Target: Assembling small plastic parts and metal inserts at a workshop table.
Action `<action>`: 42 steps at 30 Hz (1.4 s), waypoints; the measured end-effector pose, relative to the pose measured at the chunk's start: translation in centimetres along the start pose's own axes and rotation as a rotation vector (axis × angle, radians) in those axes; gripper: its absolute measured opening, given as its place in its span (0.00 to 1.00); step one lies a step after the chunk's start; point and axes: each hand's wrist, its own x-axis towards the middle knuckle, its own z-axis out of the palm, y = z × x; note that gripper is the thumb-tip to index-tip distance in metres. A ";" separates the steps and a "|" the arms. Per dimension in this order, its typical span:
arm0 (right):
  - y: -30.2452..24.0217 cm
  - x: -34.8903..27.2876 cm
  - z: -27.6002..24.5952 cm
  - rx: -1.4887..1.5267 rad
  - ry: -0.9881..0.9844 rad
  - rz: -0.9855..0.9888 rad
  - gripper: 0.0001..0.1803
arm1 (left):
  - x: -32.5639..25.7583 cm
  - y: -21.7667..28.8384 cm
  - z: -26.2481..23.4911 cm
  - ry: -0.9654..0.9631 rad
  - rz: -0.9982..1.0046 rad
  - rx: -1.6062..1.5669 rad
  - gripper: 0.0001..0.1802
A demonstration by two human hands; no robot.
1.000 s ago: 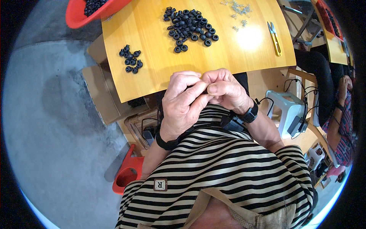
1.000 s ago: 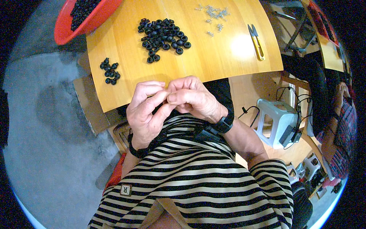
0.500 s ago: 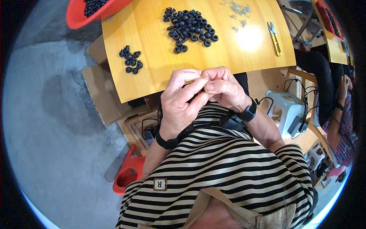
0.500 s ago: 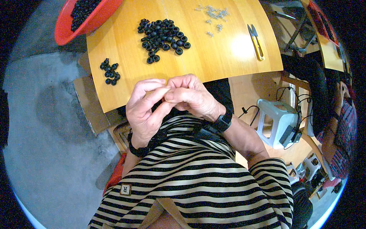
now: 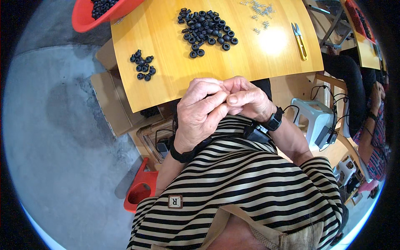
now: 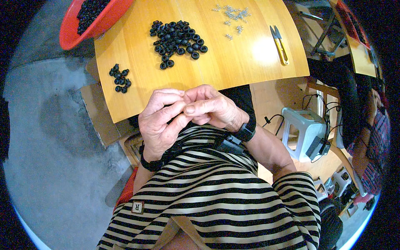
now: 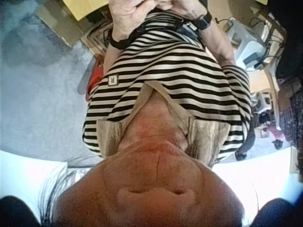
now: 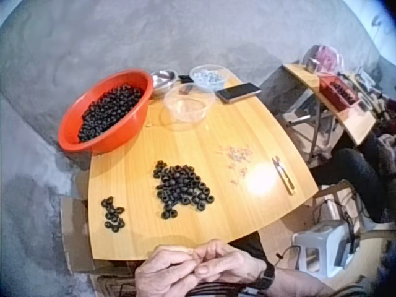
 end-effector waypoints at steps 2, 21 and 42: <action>0.2 0.2 -0.5 0.013 -0.043 -0.007 0.11 | 0.0 0.1 0.2 0.038 -0.002 0.034 0.15; -0.8 -1.1 0.5 -0.085 0.077 -0.200 0.10 | 0.1 1.4 -0.9 0.066 -0.031 0.138 0.20; -1.1 -2.2 2.7 -0.484 0.235 -0.523 0.07 | 0.5 2.3 -1.5 0.058 -0.183 -0.050 0.18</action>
